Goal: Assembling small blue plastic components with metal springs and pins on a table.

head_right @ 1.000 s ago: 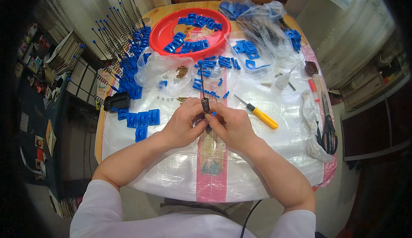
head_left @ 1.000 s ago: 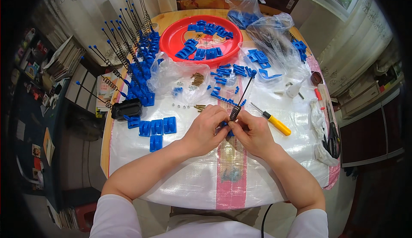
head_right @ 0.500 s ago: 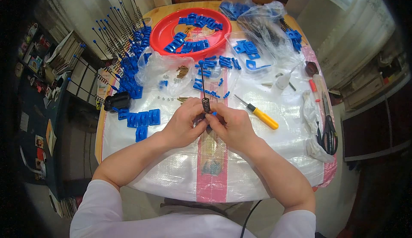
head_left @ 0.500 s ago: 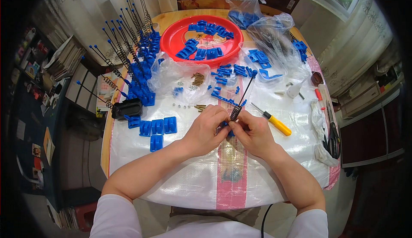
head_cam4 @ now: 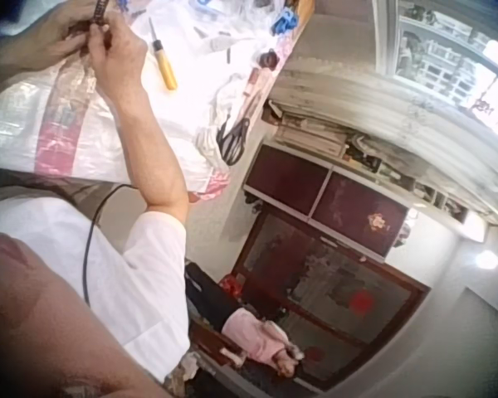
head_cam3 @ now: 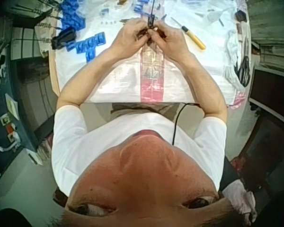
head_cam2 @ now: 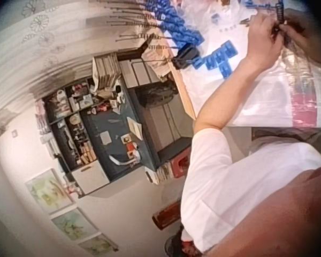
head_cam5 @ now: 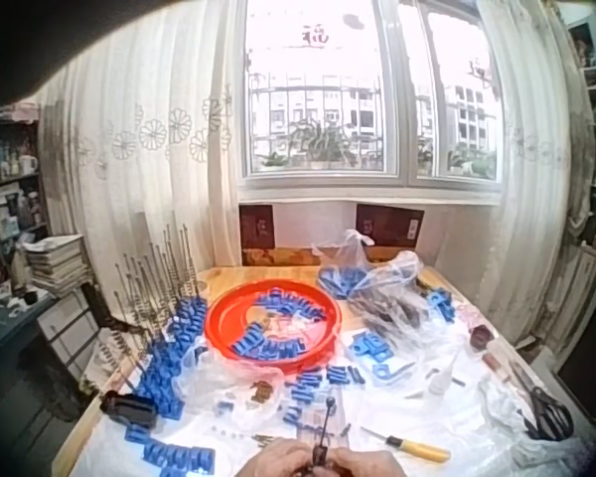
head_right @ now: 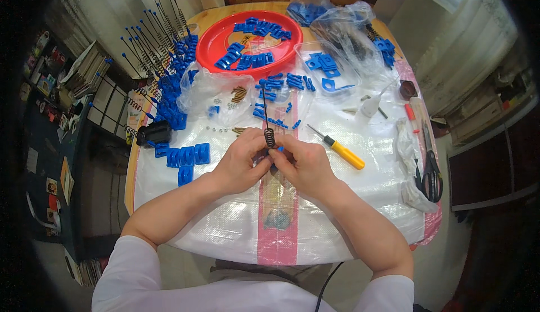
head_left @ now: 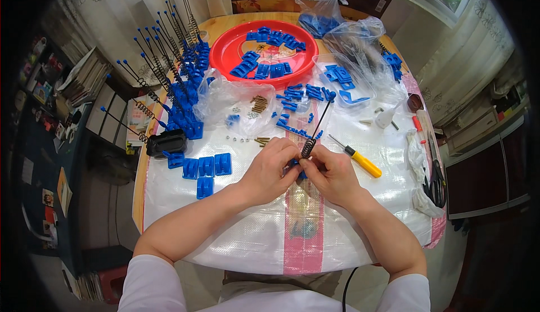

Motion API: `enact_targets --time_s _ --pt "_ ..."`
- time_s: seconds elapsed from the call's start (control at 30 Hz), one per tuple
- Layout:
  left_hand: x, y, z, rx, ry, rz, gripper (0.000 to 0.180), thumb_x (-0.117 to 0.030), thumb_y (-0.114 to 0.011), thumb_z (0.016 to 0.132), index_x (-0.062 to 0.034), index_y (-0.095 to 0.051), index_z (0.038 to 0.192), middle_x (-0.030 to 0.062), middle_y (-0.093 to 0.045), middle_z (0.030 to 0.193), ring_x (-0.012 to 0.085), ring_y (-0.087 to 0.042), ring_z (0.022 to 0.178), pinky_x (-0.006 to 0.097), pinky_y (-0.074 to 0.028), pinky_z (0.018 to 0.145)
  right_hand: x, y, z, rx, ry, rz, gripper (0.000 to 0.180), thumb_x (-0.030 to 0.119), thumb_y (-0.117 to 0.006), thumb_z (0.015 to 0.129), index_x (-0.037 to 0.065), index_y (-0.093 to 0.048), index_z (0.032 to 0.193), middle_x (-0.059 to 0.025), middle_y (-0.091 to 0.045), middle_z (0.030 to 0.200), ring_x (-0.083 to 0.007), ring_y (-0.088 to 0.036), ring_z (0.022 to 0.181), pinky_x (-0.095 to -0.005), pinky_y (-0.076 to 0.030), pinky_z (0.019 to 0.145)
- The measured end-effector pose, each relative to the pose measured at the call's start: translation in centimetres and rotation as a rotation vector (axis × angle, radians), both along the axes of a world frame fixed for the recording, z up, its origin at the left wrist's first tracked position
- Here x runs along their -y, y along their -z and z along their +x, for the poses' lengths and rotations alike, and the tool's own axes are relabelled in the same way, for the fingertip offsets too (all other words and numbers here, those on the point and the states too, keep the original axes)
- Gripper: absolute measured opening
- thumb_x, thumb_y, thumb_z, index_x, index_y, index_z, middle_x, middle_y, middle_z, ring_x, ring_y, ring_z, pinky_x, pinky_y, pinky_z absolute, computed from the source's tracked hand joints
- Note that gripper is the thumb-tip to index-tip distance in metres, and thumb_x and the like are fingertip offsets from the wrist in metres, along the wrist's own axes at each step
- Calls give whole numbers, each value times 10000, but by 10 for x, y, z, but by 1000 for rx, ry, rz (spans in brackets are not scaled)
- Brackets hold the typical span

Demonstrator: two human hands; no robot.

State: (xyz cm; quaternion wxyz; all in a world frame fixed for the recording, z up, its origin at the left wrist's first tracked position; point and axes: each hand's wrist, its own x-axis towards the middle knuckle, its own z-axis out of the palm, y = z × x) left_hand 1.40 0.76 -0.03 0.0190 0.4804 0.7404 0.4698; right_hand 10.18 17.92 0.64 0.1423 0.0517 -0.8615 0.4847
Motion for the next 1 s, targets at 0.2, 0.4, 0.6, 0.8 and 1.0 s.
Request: enact_targets --time_s 0.2,0.4,0.6,0.8,1.0 --pt "0 0 0 -4 6 -2 175 -27 -664 793 -32 -578 945 127 -572 928 329 -543 906 427 -458 796 0 -1 1 -9 1 -5 235 99 -681 909 47 -652 1137 -114 -667 707 -200 -671 591 -313 -500 546" --pt "0 1 -1 -10 -3 -7 176 -23 -661 784 -31 -574 936 130 -567 916 331 -543 902 428 -458 789 -1 -3 1 25 0 12 241 93 -679 907 51 -652 1143 -115 -672 721 -206 -674 600 -314 -503 554" --pt "-1 2 0 -11 -6 5 171 -21 -660 783 -33 -573 930 128 -566 908 330 -542 897 426 -457 786 0 -4 1 4 -4 -6 244 86 -679 906 51 -649 1146 -116 -670 722 -209 -677 609 -317 -508 561" --pt "-1 1 -1 -8 -2 4 164 -21 -660 784 -33 -576 925 128 -567 903 330 -541 894 425 -455 782 0 -5 1 1 -10 8 240 85 -677 909 48 -648 1144 -121 -677 735 -209 -683 614 -314 -512 564" --pt "-1 1 0 -16 -9 7 185 -23 -661 787 -35 -574 950 131 -567 904 334 -541 894 430 -454 775 0 -3 1 -10 -3 0 233 85 -677 908 44 -653 1137 -121 -677 734 -205 -684 614 -315 -513 566"
